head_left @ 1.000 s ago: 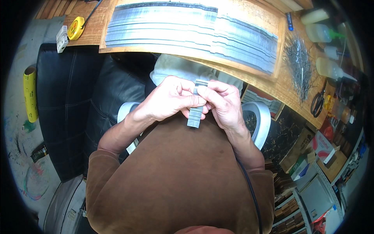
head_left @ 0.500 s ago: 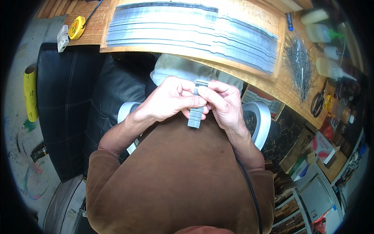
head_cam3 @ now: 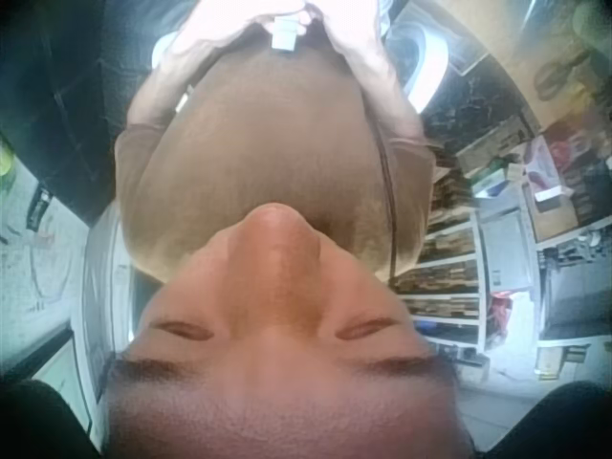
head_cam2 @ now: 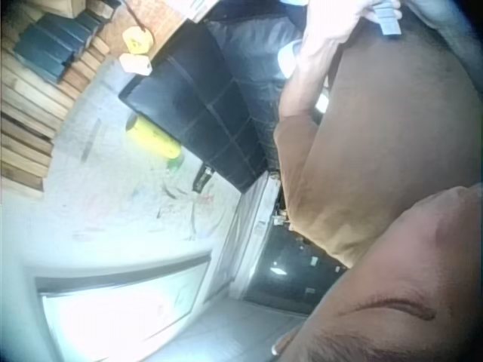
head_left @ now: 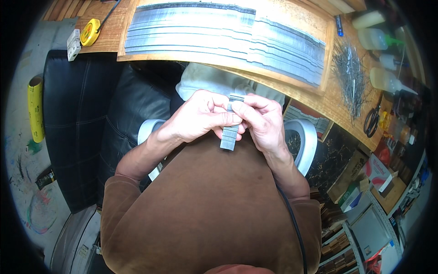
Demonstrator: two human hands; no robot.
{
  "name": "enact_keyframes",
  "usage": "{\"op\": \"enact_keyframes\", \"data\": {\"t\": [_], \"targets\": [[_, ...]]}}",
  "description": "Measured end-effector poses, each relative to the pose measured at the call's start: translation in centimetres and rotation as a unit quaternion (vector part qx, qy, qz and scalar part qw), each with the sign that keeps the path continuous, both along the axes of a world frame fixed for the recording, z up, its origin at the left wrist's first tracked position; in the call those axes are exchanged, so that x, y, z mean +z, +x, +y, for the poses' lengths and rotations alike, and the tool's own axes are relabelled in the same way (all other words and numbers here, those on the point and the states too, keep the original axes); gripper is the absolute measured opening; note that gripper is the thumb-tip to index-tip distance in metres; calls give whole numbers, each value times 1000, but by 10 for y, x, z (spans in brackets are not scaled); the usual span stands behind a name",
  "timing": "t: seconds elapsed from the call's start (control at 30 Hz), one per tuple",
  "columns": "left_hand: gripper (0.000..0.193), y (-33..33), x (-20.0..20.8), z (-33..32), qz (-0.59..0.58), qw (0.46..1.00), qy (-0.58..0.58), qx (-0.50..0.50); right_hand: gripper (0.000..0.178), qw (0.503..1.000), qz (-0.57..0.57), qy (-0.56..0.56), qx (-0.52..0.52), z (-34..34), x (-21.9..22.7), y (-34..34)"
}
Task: The person repeatedly picks up small rectangular metal pieces and aligns them by hand, stacking them into a small bundle. The hands manipulate the pieces directly without tools, folding and pressing them together.
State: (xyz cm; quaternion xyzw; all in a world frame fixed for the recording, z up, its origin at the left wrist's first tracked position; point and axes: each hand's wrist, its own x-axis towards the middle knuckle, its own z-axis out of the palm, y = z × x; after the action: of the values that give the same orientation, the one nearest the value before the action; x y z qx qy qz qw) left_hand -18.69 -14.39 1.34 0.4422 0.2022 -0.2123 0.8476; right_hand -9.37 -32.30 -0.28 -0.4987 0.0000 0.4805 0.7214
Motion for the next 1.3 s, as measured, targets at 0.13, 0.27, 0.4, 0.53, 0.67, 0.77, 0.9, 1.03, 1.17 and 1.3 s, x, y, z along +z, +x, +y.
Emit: {"op": "enact_keyframes", "data": {"t": [0.13, 0.27, 0.4, 0.53, 0.67, 0.77, 0.9, 1.03, 1.17, 1.3], "targets": [[23, 1, 2, -2, 10, 1000, 25, -4, 11, 1000, 18, 10, -3, -1, -6, 0], [21, 1, 2, -3, 7, 1000, 30, -1, 11, 1000, 20, 12, 1, -2, -7, 0], [17, -1, 3, -6, -18, 995, 101, -3, 10, 999, -54, 1, 6, -1, -1, 1], [16, -6, 0, -10, -121, 977, 175, 17, 7, 990, -138, 19, 8, -1, -2, 0], [16, -6, 5, -10, -184, 965, 181, 54, 7, 984, -176, 29, 27, 3, 7, 7], [17, 4, 23, 1, -148, 973, 174, 32, 8, 977, -198, 75, 6, 10, 15, 15], [18, 24, 46, 13, -110, 980, 166, 17, 9, 990, -130, 48, 30, 25, 46, 38], [15, 32, 48, 18, -104, 979, 172, 23, 11, 990, -131, 16, 43, 28, 56, 45], [16, 34, 33, 19, -122, 978, 166, 35, 9, 989, -141, 35, 33, 30, 50, 47], [20, 35, 30, 21, -150, 971, 182, 42, 7, 986, -154, 45, 34, 31, 45, 48]]}}
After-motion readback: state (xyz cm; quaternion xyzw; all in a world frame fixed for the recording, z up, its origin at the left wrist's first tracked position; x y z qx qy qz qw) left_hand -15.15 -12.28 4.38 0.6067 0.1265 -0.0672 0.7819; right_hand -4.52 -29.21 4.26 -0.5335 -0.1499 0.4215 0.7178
